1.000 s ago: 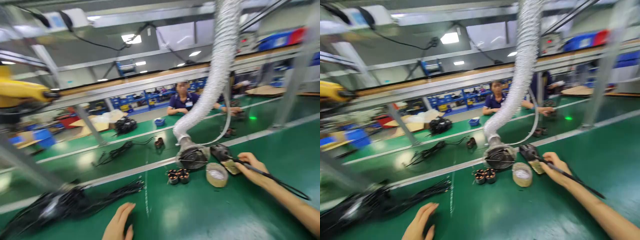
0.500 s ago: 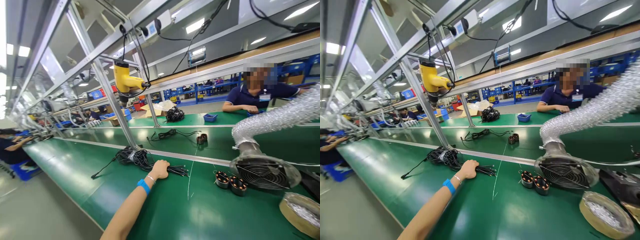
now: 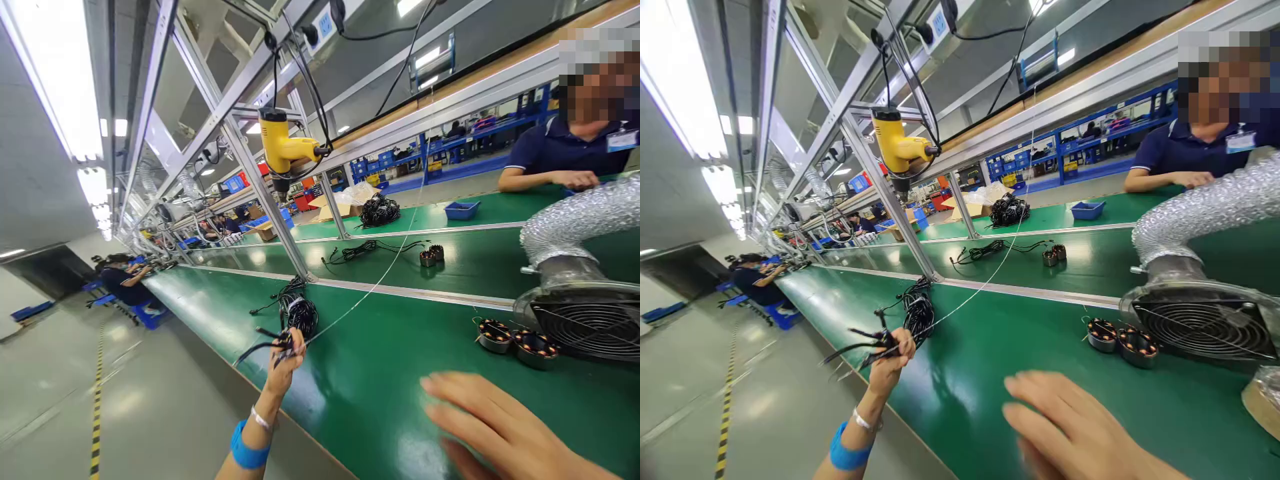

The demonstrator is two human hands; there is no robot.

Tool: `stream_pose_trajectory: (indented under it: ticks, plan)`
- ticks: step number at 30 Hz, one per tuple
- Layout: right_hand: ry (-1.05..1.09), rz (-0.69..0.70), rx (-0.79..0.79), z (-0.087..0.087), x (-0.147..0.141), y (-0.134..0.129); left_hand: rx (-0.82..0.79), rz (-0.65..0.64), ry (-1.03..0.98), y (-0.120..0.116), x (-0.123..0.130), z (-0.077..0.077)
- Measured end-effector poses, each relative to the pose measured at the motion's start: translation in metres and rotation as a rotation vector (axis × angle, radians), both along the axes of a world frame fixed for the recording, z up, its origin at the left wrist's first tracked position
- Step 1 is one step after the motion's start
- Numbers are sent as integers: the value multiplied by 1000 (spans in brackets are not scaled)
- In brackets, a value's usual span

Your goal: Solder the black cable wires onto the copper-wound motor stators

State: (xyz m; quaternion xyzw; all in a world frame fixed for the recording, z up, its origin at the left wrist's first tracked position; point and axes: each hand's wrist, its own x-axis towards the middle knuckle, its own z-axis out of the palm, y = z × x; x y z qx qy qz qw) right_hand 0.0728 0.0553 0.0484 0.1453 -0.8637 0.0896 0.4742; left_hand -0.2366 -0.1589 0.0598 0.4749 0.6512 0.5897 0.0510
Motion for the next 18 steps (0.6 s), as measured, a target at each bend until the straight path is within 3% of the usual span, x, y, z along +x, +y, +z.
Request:
stream_pose_trajectory:
  ticks: [4, 7, 10, 13, 16, 18]
  plan:
    - [-230, -27, 189, 27, -109, -17, 122, -49, -81, -51, 42, 7]
    - [-461, 19, 330, 25, -154, -8, 181, -55, -107, -76, 60, 12]
    - [-544, 49, 372, 7, -147, 23, 269, -48, -114, -94, 61, 18]
    - [-596, 60, 387, -21, -111, 50, 403, -90, -139, -110, 53, 26]
    - [-489, -112, 343, -51, -74, 60, 541, -115, -144, -124, 42, 44]
    - [-430, -205, 241, -60, -58, 63, 629, -78, -166, -129, 38, 66]
